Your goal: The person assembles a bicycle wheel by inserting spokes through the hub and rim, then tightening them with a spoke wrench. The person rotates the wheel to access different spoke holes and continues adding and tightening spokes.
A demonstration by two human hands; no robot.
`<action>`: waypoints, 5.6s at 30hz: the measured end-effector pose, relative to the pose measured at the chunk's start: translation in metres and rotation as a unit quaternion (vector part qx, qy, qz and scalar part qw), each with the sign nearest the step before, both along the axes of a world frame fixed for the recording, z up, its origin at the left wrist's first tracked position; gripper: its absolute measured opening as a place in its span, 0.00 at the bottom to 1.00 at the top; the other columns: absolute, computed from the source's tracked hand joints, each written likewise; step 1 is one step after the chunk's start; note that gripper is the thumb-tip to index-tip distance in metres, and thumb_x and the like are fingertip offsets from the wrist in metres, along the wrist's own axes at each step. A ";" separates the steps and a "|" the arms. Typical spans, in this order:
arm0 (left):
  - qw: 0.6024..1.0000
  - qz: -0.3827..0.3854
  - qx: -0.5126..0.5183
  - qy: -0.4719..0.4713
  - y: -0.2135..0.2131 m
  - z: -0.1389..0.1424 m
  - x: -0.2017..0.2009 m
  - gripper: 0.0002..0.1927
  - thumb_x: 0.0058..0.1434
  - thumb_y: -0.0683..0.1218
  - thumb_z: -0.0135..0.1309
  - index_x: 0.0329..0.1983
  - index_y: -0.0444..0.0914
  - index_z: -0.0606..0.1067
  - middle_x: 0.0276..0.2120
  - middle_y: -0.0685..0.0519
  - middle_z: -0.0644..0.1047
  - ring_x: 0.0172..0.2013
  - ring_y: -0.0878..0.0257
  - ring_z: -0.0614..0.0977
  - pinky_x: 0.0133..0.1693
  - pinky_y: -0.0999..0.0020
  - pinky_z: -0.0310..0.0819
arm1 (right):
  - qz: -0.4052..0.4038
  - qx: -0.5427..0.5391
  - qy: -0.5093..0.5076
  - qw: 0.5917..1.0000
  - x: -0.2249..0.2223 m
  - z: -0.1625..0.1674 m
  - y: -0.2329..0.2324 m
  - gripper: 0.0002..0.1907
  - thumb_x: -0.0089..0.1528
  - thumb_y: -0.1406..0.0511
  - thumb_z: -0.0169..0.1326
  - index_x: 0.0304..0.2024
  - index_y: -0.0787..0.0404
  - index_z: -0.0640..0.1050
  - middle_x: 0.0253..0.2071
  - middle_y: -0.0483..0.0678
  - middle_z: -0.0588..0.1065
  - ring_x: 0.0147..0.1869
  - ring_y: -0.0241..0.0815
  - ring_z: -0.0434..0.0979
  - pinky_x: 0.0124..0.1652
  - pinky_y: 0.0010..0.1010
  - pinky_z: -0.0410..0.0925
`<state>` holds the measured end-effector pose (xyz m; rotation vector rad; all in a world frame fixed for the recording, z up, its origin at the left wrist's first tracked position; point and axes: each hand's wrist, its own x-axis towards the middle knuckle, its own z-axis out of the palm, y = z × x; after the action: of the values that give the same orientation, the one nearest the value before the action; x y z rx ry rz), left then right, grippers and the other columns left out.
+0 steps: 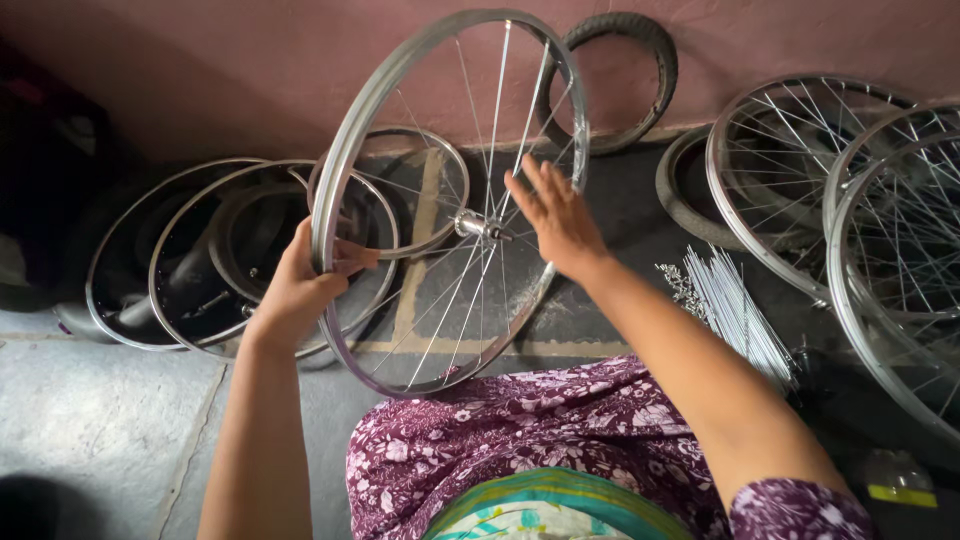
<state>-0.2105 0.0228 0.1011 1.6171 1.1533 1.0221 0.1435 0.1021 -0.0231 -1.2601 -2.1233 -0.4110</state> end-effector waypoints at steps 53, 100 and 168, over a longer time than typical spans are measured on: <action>0.877 0.074 -0.185 -0.437 0.006 -0.247 0.074 0.49 0.46 0.32 0.46 0.74 0.43 0.46 0.41 0.39 0.79 0.50 0.47 0.82 0.56 0.54 0.74 | -0.203 -0.160 0.718 0.647 0.155 -0.145 -0.083 0.31 0.60 0.74 0.55 0.67 0.57 0.69 0.32 0.48 0.71 0.21 0.34 0.66 0.18 0.25 0.60; 0.838 0.440 -0.205 -0.248 0.041 -0.298 0.103 0.08 0.66 0.48 0.52 0.43 0.40 0.70 0.28 0.52 0.73 0.25 0.64 0.73 0.26 0.66 0.67 | -0.343 -0.346 0.626 0.609 0.137 -0.169 -0.053 0.23 0.70 0.57 0.51 0.57 0.68 0.64 0.35 0.56 0.73 0.22 0.43 0.67 0.20 0.35 0.62; 0.794 0.479 -0.080 0.366 0.018 -0.331 0.102 0.36 0.63 0.60 0.51 0.71 0.39 0.62 0.64 0.43 0.70 0.66 0.47 0.67 0.65 0.50 0.58 | -0.524 -0.302 0.172 0.778 0.155 -0.167 -0.045 0.28 0.66 0.50 0.52 0.61 0.62 0.70 0.60 0.62 0.69 0.64 0.66 0.68 0.51 0.64 0.66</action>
<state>-0.1087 0.0408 -0.2303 1.2610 2.6885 0.8037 0.2988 0.0574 -0.1906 -2.6193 -1.0565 0.1143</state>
